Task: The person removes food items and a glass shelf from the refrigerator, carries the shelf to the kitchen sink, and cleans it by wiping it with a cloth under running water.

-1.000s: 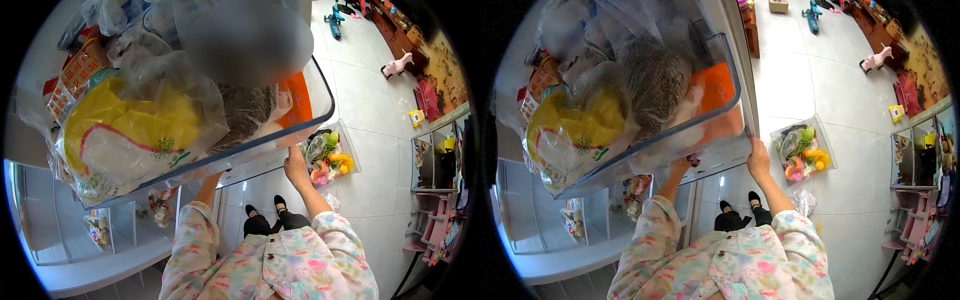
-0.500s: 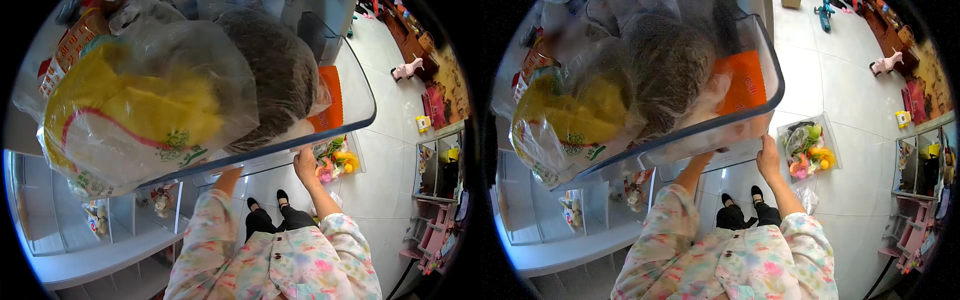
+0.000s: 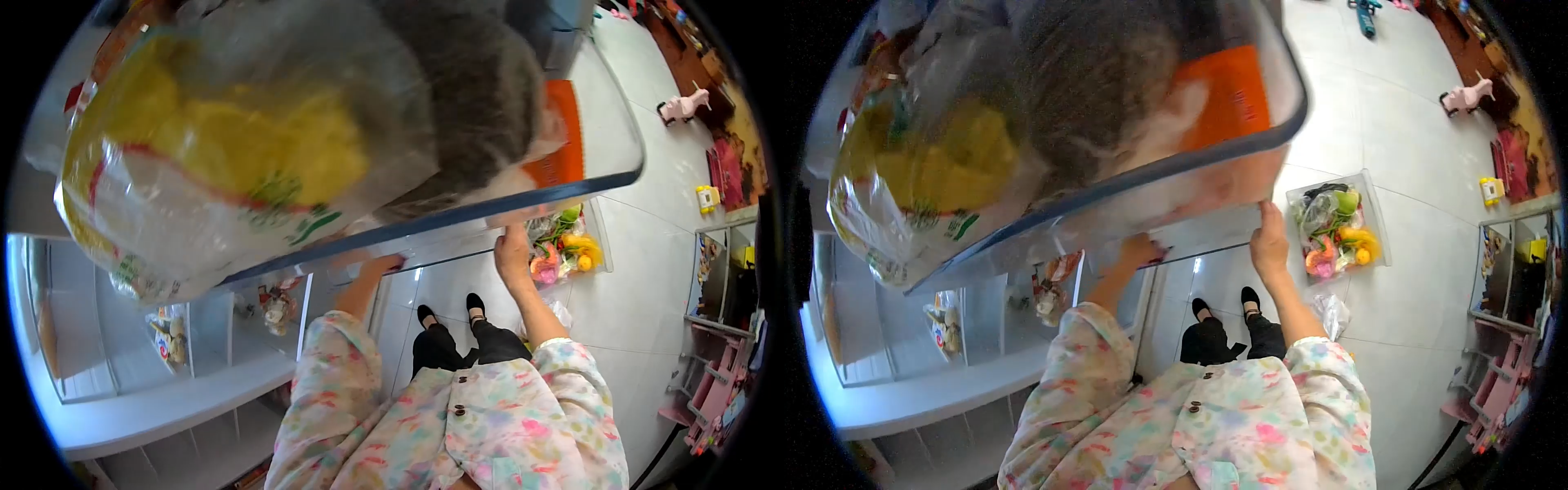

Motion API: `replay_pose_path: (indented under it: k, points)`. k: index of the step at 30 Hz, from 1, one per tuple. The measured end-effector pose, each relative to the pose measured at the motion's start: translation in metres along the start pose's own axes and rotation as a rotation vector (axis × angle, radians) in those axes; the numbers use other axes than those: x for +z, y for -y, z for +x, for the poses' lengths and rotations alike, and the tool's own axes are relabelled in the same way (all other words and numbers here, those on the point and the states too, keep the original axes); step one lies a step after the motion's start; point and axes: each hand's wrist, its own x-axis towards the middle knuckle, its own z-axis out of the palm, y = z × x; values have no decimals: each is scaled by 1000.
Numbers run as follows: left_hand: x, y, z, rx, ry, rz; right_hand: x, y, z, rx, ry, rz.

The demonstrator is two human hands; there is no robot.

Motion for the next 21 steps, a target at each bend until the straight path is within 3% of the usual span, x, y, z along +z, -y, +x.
replay_pose_path:
  k: [2, 4, 7, 10, 12, 16, 21]
  points:
    - [-68, -58, 12, -448, -17, -572, 0, 1, 1, 13, 16, 30]
    - [-73, -95, 38, -358, -402, -649, -4, 6, 2, 55, 42, 58]
    - [-74, -96, 39, -272, -397, -728, -4, 4, 3, 33, 58, 55]
    - [-14, -35, 29, 51, -61, -280, -9, 9, 0, 58, 68, 94]
    - [-30, -13, -10, -171, 23, -418, -9, 6, -2, 27, 47, 74]
    - [-78, -6, -97, -528, -22, -887, -3, -7, -13, 51, 54, 23]
    - [-58, 5, -101, -641, -96, -860, -13, 13, -12, 51, 3, -22]
